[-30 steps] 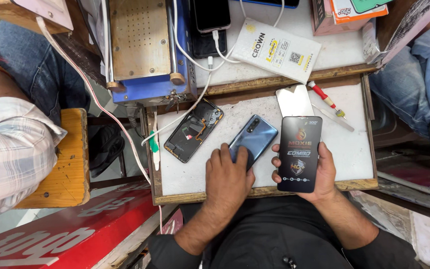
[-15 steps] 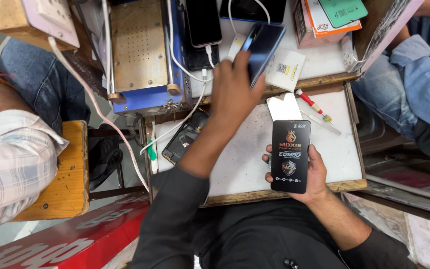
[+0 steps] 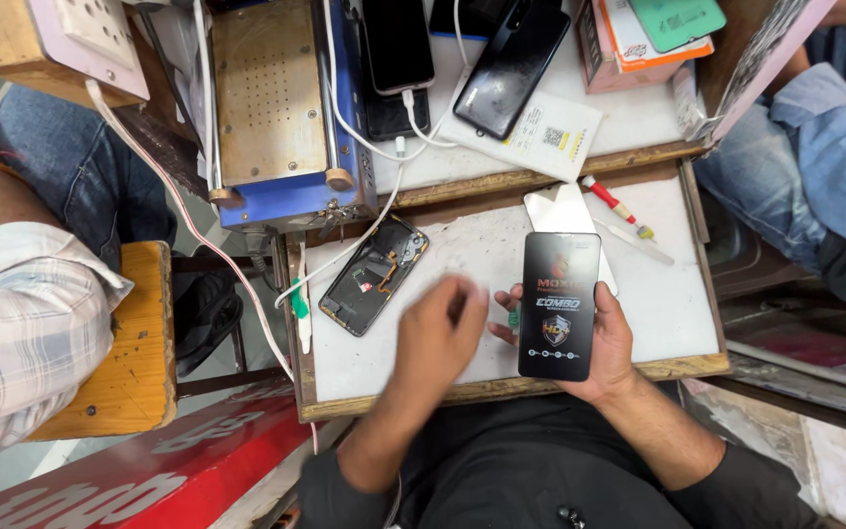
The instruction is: The person disassembles a smartphone, removes the back cover and battery, and handles the internal components. They then place a new battery into the phone and reassemble the device.
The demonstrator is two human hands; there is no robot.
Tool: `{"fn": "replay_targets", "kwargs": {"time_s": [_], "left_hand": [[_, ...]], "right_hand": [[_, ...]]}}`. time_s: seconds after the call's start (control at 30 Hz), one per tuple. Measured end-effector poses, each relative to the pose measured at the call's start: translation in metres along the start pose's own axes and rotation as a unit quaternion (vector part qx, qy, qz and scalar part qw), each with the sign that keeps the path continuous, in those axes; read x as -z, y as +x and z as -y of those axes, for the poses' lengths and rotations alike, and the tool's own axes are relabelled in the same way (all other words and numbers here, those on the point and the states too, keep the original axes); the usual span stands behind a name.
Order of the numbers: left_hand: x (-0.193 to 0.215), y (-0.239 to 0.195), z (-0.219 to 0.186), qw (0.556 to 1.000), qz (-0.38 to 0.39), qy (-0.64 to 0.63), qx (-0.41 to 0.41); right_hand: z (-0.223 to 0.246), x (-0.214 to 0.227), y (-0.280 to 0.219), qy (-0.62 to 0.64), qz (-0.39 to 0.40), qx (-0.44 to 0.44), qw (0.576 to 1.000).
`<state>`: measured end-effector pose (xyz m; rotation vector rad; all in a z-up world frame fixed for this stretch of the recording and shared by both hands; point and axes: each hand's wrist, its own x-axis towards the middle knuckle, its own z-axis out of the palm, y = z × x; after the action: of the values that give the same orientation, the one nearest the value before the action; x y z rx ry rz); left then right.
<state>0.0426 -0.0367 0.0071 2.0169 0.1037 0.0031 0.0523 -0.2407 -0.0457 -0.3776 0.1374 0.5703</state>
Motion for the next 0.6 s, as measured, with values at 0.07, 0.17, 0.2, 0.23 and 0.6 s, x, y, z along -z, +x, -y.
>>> {"fn": "replay_targets", "kwargs": {"time_s": [0.07,0.17,0.2,0.23,0.6], "left_hand": [[-0.003,-0.032,0.013,0.982,0.086,-0.152,0.070],[-0.016,-0.056,0.034,0.923,0.149,-0.332,0.122],[-0.018,-0.058,0.040,0.901,0.151,-0.383,0.136],[-0.020,-0.059,0.047,0.875,0.153,-0.434,0.149],[-0.026,-0.049,0.080,0.865,0.195,-0.449,0.109]], "right_hand": [[-0.008,-0.004,0.005,-0.030,-0.013,-0.003,0.999],[-0.021,-0.010,0.011,-0.079,-0.006,-0.027,0.997],[-0.023,-0.012,0.015,-0.075,0.019,-0.041,0.996],[-0.025,-0.013,0.018,-0.072,0.043,-0.055,0.995],[-0.028,0.009,0.026,-0.005,0.074,-0.082,0.994]]}}
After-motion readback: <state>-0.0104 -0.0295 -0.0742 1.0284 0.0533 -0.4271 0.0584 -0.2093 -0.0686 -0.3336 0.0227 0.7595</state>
